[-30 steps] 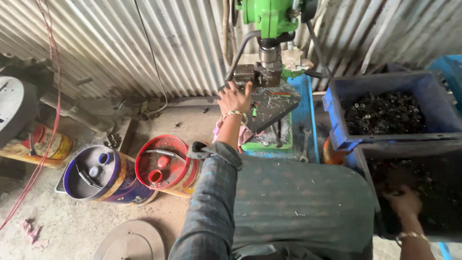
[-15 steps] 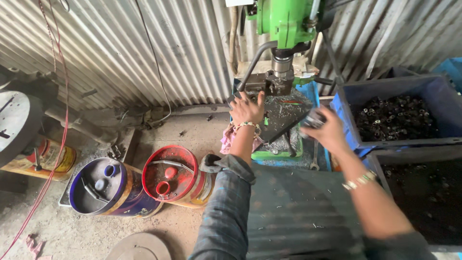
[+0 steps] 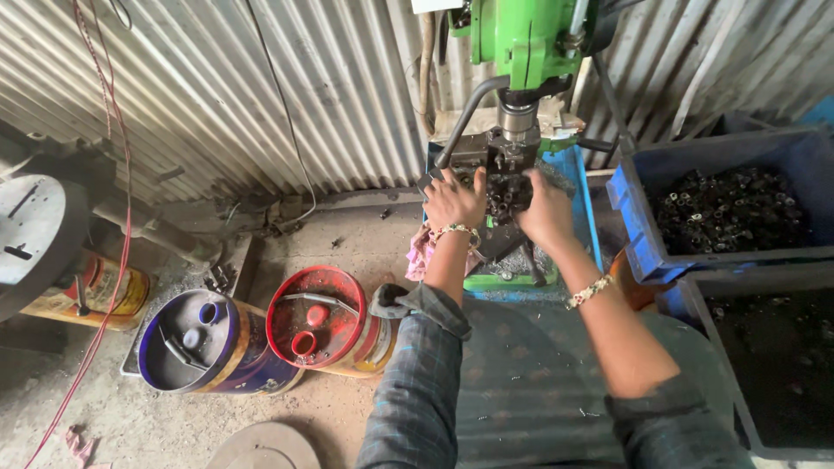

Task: The person operates a bench drill press, positioning small metal workpieces on the table and pulling the feed lever to drill holes in them. They move finished drilled parts by hand into a blue bin beside the machine and repeat the drilling cycle with new parts.

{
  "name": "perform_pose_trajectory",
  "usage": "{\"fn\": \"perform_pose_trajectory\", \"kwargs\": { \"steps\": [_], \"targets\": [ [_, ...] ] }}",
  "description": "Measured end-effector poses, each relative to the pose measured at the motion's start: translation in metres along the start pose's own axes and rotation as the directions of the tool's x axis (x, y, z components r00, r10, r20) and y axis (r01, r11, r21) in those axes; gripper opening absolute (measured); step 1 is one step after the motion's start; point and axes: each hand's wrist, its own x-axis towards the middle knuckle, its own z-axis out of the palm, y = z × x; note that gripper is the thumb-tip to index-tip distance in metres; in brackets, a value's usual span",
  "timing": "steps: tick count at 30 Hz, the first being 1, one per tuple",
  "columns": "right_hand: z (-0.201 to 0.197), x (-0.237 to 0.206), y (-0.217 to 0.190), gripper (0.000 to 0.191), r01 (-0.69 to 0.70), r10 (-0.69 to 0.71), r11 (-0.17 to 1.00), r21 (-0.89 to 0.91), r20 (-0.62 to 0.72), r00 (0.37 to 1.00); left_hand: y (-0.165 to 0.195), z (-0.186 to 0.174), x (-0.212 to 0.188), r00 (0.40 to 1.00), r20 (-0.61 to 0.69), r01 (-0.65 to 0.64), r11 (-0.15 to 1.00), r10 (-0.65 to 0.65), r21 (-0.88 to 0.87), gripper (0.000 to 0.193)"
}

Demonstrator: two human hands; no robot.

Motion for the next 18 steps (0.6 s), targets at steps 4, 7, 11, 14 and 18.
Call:
{"fn": "perform_pose_trajectory", "kwargs": {
  "steps": [4,7,11,14,18],
  "targets": [
    [0.009,-0.01,0.006,0.044,0.086,-0.082,0.996,0.023,-0.161,0.984,-0.002,0.002,0.001,1.0,-0.02,-0.012,1.0,0.012,-0.004,0.086],
    [0.022,-0.006,-0.002,0.036,0.053,-0.056,0.998,-0.028,-0.134,0.989,-0.006,0.006,0.002,0.999,-0.037,0.025,1.0,-0.025,0.003,0.084],
    [0.027,-0.001,-0.027,0.051,0.009,-0.007,0.998,-0.058,0.033,0.999,-0.022,0.009,0.004,0.985,-0.065,-0.158,0.985,0.163,0.076,0.084],
    [-0.005,-0.025,-0.033,0.053,0.298,-0.333,0.942,-0.153,-0.334,0.882,-0.029,0.002,0.004,0.967,0.104,-0.251,0.945,0.233,0.208,0.067],
    [-0.056,-0.084,0.014,0.038,0.093,-0.065,0.994,0.065,-0.339,0.938,-0.027,-0.009,0.014,0.989,0.145,-0.035,0.995,0.022,0.092,0.098]
  ]
}}
